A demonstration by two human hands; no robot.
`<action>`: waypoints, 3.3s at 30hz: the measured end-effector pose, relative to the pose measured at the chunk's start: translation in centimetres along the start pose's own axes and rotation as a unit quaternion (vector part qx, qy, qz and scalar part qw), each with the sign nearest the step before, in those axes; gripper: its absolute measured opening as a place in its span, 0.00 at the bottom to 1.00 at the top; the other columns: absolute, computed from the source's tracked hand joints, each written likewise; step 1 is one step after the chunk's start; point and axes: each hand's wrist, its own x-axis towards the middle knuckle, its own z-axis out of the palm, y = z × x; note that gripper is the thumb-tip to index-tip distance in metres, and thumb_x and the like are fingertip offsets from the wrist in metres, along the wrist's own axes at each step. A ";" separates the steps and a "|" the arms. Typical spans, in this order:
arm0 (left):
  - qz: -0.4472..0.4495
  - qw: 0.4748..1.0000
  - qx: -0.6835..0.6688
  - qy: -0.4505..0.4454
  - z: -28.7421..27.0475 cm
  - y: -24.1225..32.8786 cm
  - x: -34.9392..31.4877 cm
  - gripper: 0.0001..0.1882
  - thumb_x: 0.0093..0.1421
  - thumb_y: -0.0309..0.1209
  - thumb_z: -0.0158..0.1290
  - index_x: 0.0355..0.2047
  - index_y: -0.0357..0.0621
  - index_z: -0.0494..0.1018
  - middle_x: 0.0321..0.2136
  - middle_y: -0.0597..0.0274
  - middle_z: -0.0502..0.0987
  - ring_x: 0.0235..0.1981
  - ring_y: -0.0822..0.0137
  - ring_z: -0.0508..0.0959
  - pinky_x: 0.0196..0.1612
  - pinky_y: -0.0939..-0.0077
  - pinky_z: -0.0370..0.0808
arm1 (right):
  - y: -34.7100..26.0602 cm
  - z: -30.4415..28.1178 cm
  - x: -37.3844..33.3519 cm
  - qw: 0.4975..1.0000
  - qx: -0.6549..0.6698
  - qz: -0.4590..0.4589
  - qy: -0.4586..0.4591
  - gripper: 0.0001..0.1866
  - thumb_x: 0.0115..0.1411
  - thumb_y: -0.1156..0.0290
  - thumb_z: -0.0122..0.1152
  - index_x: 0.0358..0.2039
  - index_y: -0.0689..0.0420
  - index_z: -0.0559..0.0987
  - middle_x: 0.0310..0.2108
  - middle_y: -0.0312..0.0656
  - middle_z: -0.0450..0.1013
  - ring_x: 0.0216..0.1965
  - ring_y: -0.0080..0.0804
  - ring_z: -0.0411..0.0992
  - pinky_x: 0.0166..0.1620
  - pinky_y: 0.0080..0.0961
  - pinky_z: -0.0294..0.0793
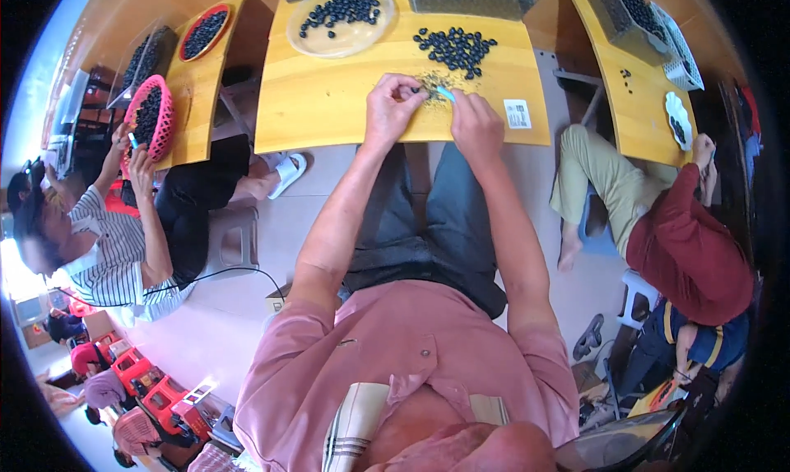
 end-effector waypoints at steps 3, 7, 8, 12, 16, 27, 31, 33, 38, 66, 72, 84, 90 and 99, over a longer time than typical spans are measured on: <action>-0.028 0.999 0.039 -0.002 0.0 0.3 0.0 0.12 0.54 0.21 0.69 0.38 0.36 0.81 0.33 0.66 0.78 0.29 0.78 0.75 0.36 0.81 0.76 | 0.0 0.1 0.0 1.000 -0.003 -0.002 0.004 0.11 0.60 0.71 0.65 0.44 0.53 0.83 0.28 0.37 0.72 0.31 0.35 0.76 0.33 0.34 0.77; -0.057 0.998 -0.012 -0.011 0.4 0.5 -0.2 0.08 0.57 0.20 0.67 0.37 0.37 0.80 0.29 0.70 0.78 0.31 0.81 0.75 0.35 0.85 0.75 | 0.0 -0.2 -0.2 1.000 -0.017 -0.001 -0.001 0.10 0.60 0.71 0.65 0.44 0.53 0.83 0.28 0.37 0.72 0.31 0.35 0.76 0.32 0.34 0.76; -0.058 0.998 -0.013 -0.012 0.3 0.5 -0.2 0.08 0.57 0.20 0.67 0.37 0.37 0.80 0.29 0.70 0.78 0.31 0.81 0.75 0.35 0.85 0.75 | 0.0 -0.2 -0.2 1.000 -0.014 0.001 -0.002 0.11 0.60 0.71 0.65 0.44 0.52 0.83 0.28 0.38 0.72 0.30 0.37 0.76 0.32 0.36 0.76; 0.029 1.000 0.002 -0.007 0.2 -0.2 -0.3 0.10 0.57 0.20 0.66 0.40 0.36 0.82 0.34 0.65 0.80 0.32 0.79 0.78 0.38 0.83 0.77 | 0.0 -0.2 -0.3 1.000 -0.006 0.006 -0.007 0.12 0.61 0.72 0.65 0.45 0.50 0.83 0.29 0.38 0.73 0.30 0.39 0.76 0.32 0.37 0.75; -0.038 0.999 0.011 -0.026 0.0 -0.7 -0.1 0.12 0.56 0.20 0.64 0.42 0.37 0.83 0.38 0.62 0.80 0.31 0.77 0.78 0.38 0.81 0.77 | -0.2 -0.3 -0.3 1.000 -0.006 0.006 -0.010 0.12 0.60 0.72 0.65 0.45 0.50 0.83 0.29 0.39 0.73 0.30 0.39 0.76 0.32 0.37 0.76; 0.014 0.999 0.016 -0.024 0.6 -0.2 -0.2 0.15 0.58 0.19 0.65 0.46 0.33 0.80 0.34 0.63 0.81 0.33 0.77 0.79 0.40 0.81 0.79 | -0.2 -0.4 -0.1 0.999 0.000 -0.044 0.017 0.08 0.60 0.72 0.63 0.41 0.52 0.82 0.26 0.36 0.71 0.29 0.34 0.76 0.31 0.34 0.76; 0.020 0.999 0.033 -0.029 0.7 -0.1 -0.2 0.14 0.56 0.19 0.65 0.45 0.34 0.81 0.34 0.60 0.81 0.32 0.75 0.81 0.39 0.79 0.80 | 0.0 -0.2 -0.2 0.998 0.008 -0.056 0.015 0.08 0.60 0.72 0.63 0.40 0.53 0.82 0.25 0.36 0.71 0.29 0.34 0.76 0.31 0.34 0.76; 0.021 0.999 0.029 -0.032 0.7 0.0 -0.3 0.15 0.56 0.19 0.65 0.45 0.34 0.81 0.34 0.60 0.82 0.33 0.75 0.81 0.39 0.79 0.80 | 0.0 -0.2 -0.1 0.998 0.002 -0.064 0.010 0.08 0.60 0.72 0.63 0.40 0.53 0.82 0.25 0.36 0.70 0.28 0.33 0.75 0.30 0.33 0.76; 0.022 0.999 0.026 -0.036 0.8 0.0 -0.3 0.16 0.56 0.19 0.65 0.46 0.35 0.81 0.34 0.60 0.82 0.33 0.75 0.82 0.40 0.79 0.80 | 0.1 -0.2 -0.2 0.998 -0.006 -0.063 0.002 0.08 0.60 0.71 0.64 0.40 0.52 0.83 0.25 0.36 0.70 0.28 0.33 0.75 0.30 0.33 0.75; 0.226 0.911 0.315 0.142 -7.9 3.0 12.3 0.11 0.58 0.25 0.64 0.41 0.39 0.83 0.34 0.50 0.83 0.35 0.59 0.84 0.42 0.65 0.81 | -0.1 -0.2 0.0 1.000 -0.031 -0.001 0.002 0.09 0.60 0.71 0.63 0.41 0.52 0.83 0.28 0.37 0.73 0.31 0.34 0.77 0.33 0.34 0.78; 0.187 0.923 0.324 -0.085 -3.0 1.0 12.6 0.10 0.58 0.26 0.64 0.41 0.41 0.83 0.38 0.48 0.82 0.37 0.51 0.84 0.45 0.60 0.81 | -0.1 0.0 0.1 1.000 -0.019 -0.002 0.013 0.09 0.60 0.71 0.63 0.41 0.53 0.83 0.27 0.37 0.72 0.31 0.34 0.77 0.33 0.33 0.78; 0.142 0.925 0.347 -0.064 1.3 -1.8 10.6 0.14 0.56 0.35 0.67 0.39 0.38 0.84 0.33 0.45 0.80 0.35 0.48 0.82 0.43 0.57 0.79 | -0.2 -0.3 0.0 0.999 -0.018 -0.001 0.026 0.07 0.60 0.72 0.62 0.39 0.53 0.83 0.26 0.37 0.71 0.30 0.34 0.76 0.32 0.33 0.77; 0.119 0.934 0.335 -0.047 1.4 -0.7 10.0 0.13 0.55 0.33 0.67 0.37 0.38 0.84 0.34 0.44 0.81 0.36 0.47 0.83 0.44 0.57 0.79 | -0.3 -0.3 -0.2 1.000 0.010 0.013 0.016 0.08 0.61 0.71 0.65 0.42 0.53 0.83 0.29 0.39 0.74 0.31 0.39 0.77 0.33 0.38 0.76; -0.088 0.995 -0.052 -0.011 -0.5 1.3 2.8 0.14 0.59 0.19 0.64 0.46 0.35 0.79 0.35 0.64 0.83 0.36 0.75 0.81 0.42 0.81 0.79 | -0.1 -0.2 0.0 1.000 -0.009 0.007 0.017 0.09 0.60 0.71 0.64 0.41 0.53 0.83 0.26 0.37 0.71 0.30 0.35 0.76 0.32 0.35 0.77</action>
